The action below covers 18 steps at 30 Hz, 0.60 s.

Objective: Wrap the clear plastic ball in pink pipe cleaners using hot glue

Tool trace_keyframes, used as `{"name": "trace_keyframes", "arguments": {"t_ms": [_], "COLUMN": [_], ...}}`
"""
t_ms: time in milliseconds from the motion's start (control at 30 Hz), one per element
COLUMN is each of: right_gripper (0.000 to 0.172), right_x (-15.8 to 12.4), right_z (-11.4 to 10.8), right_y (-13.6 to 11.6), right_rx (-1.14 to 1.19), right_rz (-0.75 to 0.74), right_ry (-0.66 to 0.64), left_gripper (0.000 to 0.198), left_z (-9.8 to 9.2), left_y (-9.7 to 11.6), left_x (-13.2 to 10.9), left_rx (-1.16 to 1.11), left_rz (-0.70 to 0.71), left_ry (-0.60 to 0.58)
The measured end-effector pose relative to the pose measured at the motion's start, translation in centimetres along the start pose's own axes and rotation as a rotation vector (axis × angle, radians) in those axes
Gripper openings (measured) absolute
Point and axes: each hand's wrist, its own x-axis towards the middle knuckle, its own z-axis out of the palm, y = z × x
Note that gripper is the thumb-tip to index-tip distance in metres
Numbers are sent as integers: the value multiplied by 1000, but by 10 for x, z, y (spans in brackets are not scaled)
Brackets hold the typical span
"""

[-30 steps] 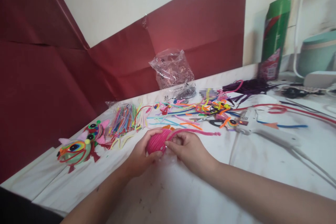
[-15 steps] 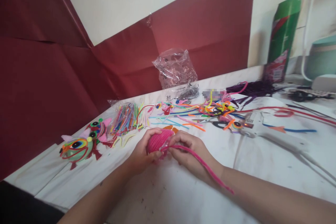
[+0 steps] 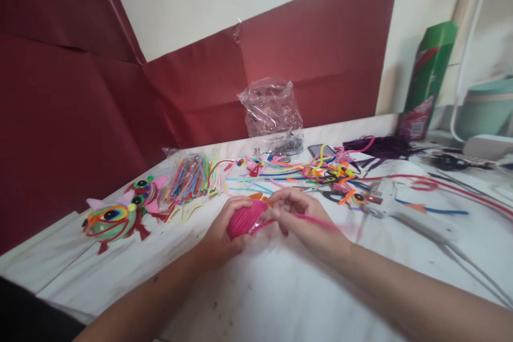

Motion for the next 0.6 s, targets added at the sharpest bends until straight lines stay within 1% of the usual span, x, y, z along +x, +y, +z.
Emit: {"name": "trace_keyframes", "arguments": {"t_ms": [67, 167, 233, 300, 367, 433, 500, 567, 600], "right_gripper": [17, 20, 28, 27, 24, 23, 27, 27, 22], "right_x": [12, 29, 36, 37, 31, 21, 7, -6, -11], "right_z": [-12, -33, -51, -75, -104, -138, -168, -187, -191], "right_y": [-14, -53, -86, -112, -128, -129, -116, -91, -76], "right_rx": [48, 50, -99, -313, -519, -733, -963, -1161, -1245], "right_rz": [-65, -165, -270, -370, -385, -297, -121, 72, 148], "right_ry": [26, 58, 163, 308, 426, 497, 502, 429, 374], "left_gripper": [51, 48, 47, 47, 46, 46, 47, 47, 46], "left_z": [2, 3, 3, 2, 1, 0, 0, 1, 2], "left_y": [1, 4, 5, 3, -1, -7, -10, -9, -7], "left_x": [1, 2, 3, 3, 4, 5, 6, 6, 6], "left_rx": [-3, -24, -45, -50, -21, -9, 4, 34, 56], "left_rz": [-12, -50, -91, -156, -201, -214, -203, -173, -156], "left_ry": [18, 37, 36, 44, 27, 13, 25, 54, 73]}}
